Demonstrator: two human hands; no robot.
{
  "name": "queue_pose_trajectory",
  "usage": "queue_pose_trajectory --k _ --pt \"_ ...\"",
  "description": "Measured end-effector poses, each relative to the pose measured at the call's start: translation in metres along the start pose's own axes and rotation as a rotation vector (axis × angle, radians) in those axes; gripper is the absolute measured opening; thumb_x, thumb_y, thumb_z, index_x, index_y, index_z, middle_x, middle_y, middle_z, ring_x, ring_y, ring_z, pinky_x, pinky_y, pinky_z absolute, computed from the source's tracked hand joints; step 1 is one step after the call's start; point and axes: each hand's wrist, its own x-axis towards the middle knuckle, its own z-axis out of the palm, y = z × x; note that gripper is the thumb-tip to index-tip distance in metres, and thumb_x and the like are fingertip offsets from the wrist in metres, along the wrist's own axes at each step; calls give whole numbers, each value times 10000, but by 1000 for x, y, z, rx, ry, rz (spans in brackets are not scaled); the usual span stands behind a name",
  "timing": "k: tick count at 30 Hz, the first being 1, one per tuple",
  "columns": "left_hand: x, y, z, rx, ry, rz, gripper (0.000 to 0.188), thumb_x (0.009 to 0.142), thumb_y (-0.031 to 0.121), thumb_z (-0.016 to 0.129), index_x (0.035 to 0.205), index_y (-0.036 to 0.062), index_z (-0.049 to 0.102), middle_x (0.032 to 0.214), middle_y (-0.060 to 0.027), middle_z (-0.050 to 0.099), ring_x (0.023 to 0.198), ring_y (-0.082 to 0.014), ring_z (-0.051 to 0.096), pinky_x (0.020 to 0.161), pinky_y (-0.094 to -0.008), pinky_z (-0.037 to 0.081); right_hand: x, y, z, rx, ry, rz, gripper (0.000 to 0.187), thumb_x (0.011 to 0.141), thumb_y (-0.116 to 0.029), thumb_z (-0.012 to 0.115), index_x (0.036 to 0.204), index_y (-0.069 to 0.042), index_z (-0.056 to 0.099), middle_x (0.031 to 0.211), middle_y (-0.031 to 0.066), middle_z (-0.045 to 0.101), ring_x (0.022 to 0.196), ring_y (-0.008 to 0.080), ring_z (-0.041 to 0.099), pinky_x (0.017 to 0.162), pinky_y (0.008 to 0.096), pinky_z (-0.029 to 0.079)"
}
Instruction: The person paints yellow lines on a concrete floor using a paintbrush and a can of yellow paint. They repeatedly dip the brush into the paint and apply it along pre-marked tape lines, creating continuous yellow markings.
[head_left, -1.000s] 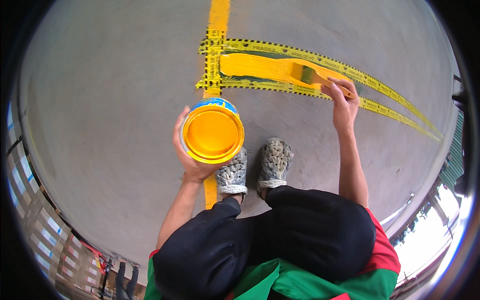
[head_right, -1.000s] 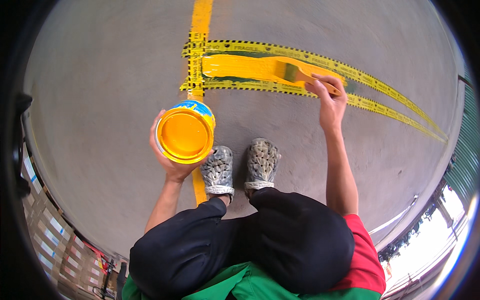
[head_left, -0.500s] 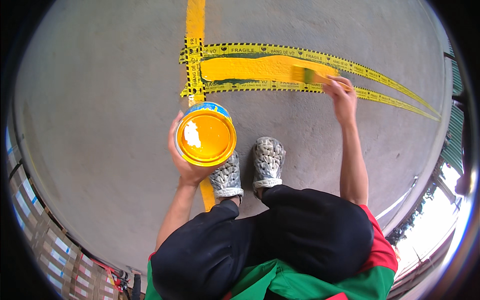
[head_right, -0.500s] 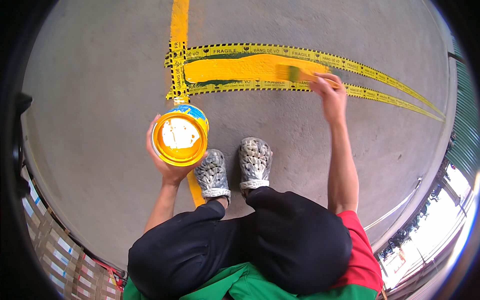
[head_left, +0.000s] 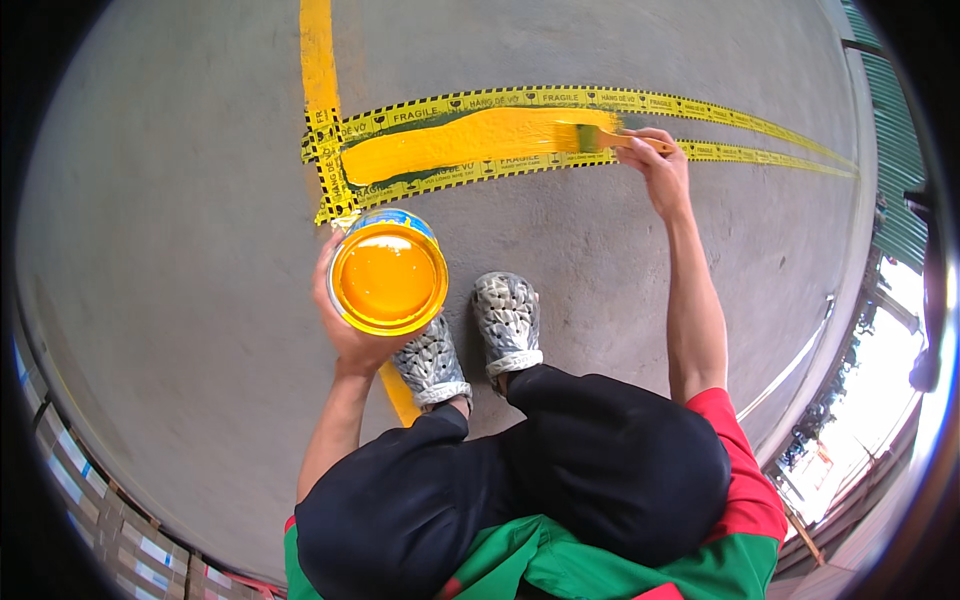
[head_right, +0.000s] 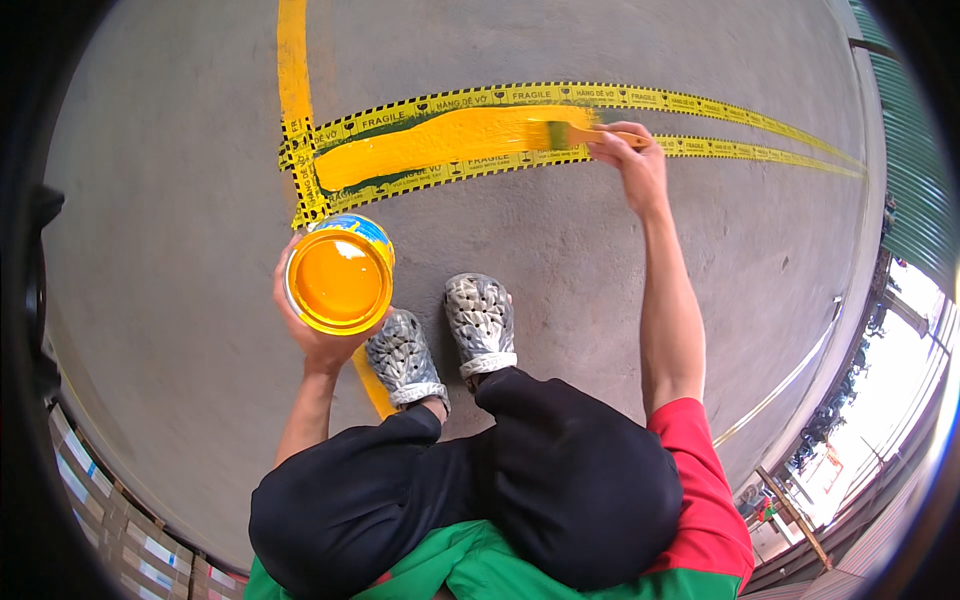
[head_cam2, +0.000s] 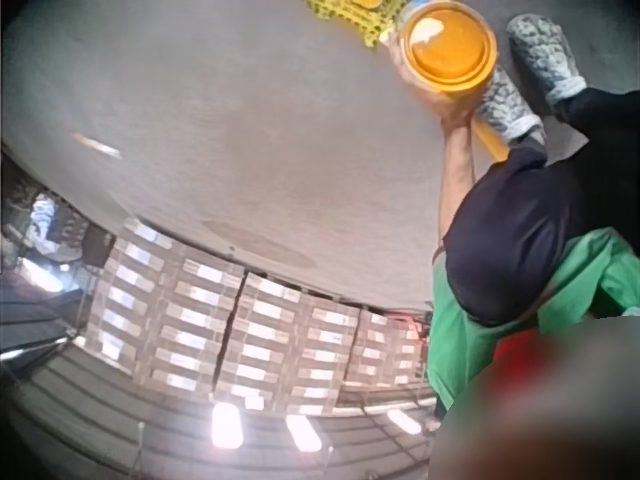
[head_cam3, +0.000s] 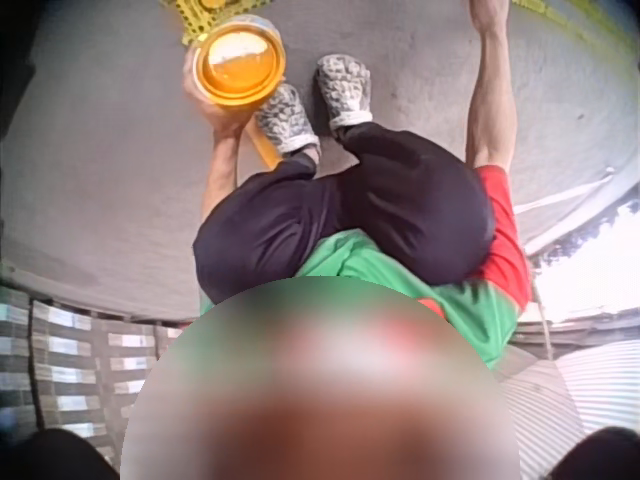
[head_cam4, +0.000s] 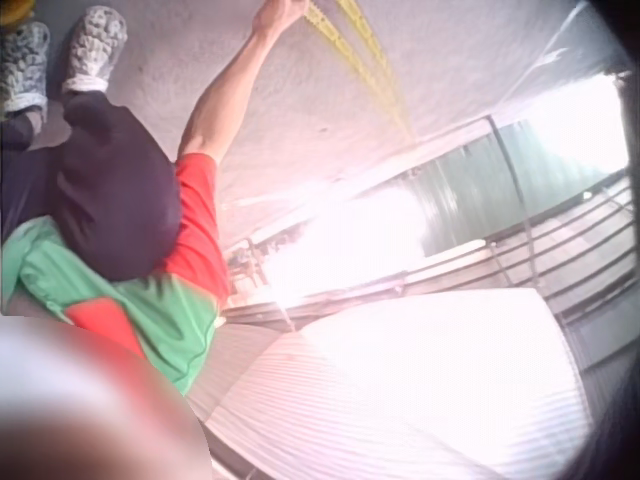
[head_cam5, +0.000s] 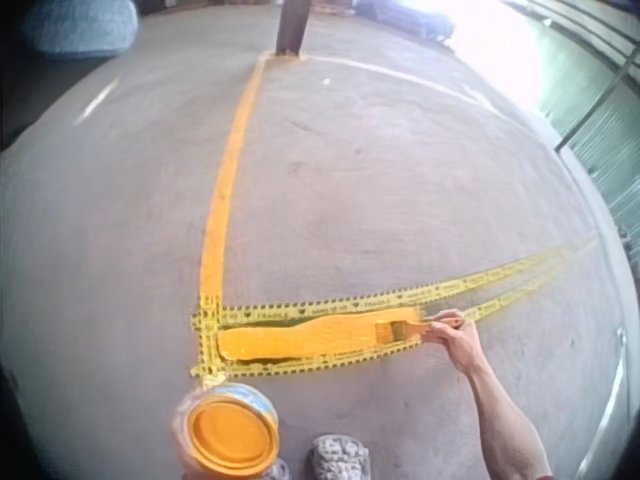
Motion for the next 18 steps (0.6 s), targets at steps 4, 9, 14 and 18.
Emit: queue_pose_trajectory --k 4,9,14,18 --pt "3 0 0 -28 -31 -21 1251 566 256 1007 1513 26 224 1505 -180 386 1374 -308 451 1187 -449 349 -3 -23 -53 -145 228 -38 243 958 -94 668 1137 66 631 1109 199 699 926 247 738 860 339 626" --pt "10 3 9 -132 -71 6 1215 567 233 1010 1498 -1 264 1516 -200 382 1366 -311 463 1169 -443 357 -19 -56 -57 -243 234 -247 230 952 -101 680 1114 59 645 1085 187 710 914 245 741 846 336 628" --pt "32 21 20 -105 -136 10 1206 561 232 1011 1492 14 276 1507 -205 399 1362 -318 471 1154 -446 376 -19 -63 -30 -116 148 -207 227 943 -85 691 1110 61 640 1087 189 707 909 253 744 840 345 633" --pt "56 29 39 8 -131 100 1205 556 239 1010 1489 14 280 1478 -195 441 1344 -316 494 1147 -445 387 7 -43 -35 45 59 -122 227 947 -71 682 1113 71 620 1091 203 698 923 264 744 849 350 636"
